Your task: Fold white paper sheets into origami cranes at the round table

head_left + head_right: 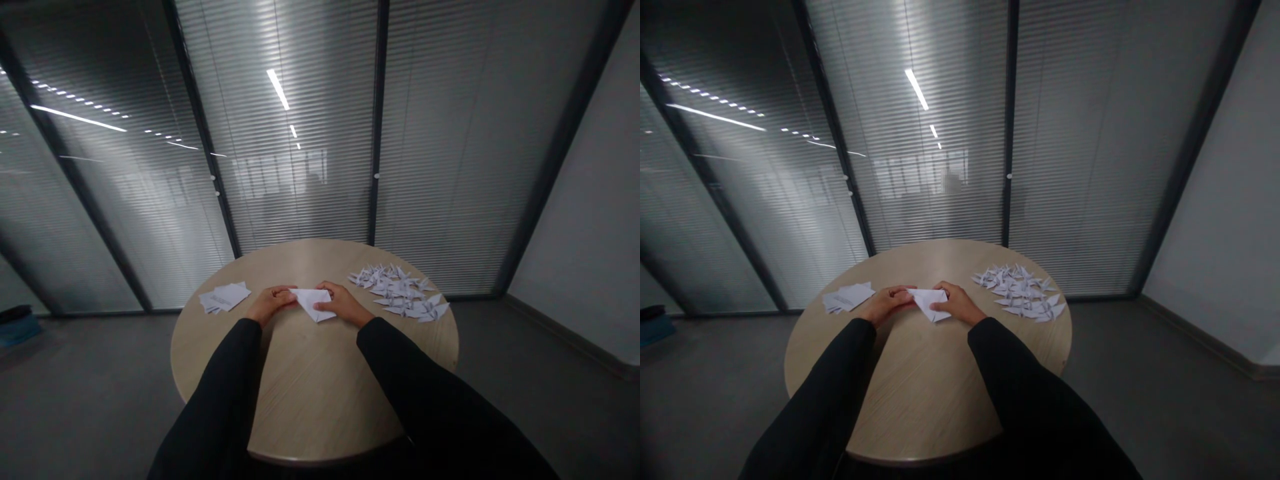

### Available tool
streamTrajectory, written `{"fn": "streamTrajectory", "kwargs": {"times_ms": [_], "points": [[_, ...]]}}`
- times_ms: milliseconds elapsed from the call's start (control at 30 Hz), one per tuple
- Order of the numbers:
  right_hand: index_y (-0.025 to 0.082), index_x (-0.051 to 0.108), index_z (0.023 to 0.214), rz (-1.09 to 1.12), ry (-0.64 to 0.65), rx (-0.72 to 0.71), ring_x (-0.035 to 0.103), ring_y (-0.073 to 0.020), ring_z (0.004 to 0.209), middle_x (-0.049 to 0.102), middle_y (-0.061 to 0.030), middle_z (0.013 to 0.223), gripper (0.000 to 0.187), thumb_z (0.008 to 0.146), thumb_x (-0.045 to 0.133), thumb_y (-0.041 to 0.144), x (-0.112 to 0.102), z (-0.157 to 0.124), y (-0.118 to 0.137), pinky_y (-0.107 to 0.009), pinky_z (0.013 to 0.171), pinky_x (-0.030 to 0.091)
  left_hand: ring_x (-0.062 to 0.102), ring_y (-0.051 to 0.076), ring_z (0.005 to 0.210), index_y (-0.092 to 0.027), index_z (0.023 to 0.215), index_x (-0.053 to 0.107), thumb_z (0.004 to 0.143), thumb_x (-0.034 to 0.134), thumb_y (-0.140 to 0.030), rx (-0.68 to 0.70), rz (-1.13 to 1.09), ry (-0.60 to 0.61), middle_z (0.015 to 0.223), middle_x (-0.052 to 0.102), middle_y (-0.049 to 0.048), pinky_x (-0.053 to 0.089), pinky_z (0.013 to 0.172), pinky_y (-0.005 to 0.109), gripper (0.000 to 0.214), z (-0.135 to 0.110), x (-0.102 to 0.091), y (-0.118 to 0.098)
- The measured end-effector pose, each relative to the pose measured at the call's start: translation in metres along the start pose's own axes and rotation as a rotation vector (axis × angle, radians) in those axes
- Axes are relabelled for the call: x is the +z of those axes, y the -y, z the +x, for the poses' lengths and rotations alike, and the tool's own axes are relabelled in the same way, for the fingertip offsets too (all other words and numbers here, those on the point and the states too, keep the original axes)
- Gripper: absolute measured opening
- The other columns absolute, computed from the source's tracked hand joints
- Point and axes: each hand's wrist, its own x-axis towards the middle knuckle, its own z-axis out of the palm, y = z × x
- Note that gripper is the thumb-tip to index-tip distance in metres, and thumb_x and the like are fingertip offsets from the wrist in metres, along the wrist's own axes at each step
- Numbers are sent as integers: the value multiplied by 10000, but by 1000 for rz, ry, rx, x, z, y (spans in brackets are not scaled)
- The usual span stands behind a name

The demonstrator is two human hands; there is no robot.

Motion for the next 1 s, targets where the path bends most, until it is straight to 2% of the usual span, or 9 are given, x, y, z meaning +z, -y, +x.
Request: {"fn": "streamTrajectory", "kwargs": {"times_ms": [67, 200, 467, 667, 833, 1000], "points": [[149, 540, 922, 9, -27, -9, 538, -110, 606, 584, 14, 722, 436, 571, 735, 319, 2, -1, 1, -203, 515, 406, 651, 187, 792, -101, 849, 677, 525, 800, -286, 22, -17, -13, 850, 702, 79, 495, 830, 326, 393, 1, 10, 2], [164, 530, 943, 25, -69, -20, 557, -120, 640, 600, 9, 756, 450, 572, 736, 315, 5, -1, 3, -210, 528, 428, 648, 183, 785, -110, 857, 685, 561, 774, -320, 71, -38, -70, 838, 703, 69, 497, 811, 316, 374, 2, 20, 3], [160, 535, 923, 6, -32, 19, 561, -133, 646, 611, 1, 766, 475, 528, 757, 301, 9, -2, 6, -220, 541, 425, 637, 168, 728, -103, 860, 686, 561, 767, -350, 107, -8, -119, 781, 698, 63, 493, 758, 294, 396, 1, 22, 3], [134, 549, 827, 7, 56, 59, 549, -128, 624, 601, -2, 726, 382, 546, 741, 308, 13, -6, 12, -220, 543, 413, 622, 152, 667, -108, 817, 689, 538, 779, -349, 129, 41, -152, 737, 689, 57, 488, 694, 276, 379, 0, 27, 2], [120, 580, 774, -68, 34, 57, 524, -121, 603, 583, -6, 693, 345, 561, 736, 341, 18, -7, 12, -211, 521, 392, 629, 174, 683, -118, 801, 694, 520, 785, -358, 152, 61, -146, 735, 695, 62, 491, 701, 293, 380, 0, 30, 2], [104, 598, 796, -59, 34, 98, 519, -120, 563, 590, -13, 667, 354, 566, 722, 344, 18, -7, 13, -212, 495, 388, 622, 146, 643, -124, 782, 701, 518, 775, -399, 141, 12, -198, 728, 692, 47, 497, 673, 273, 388, 2, 32, 6]]}}
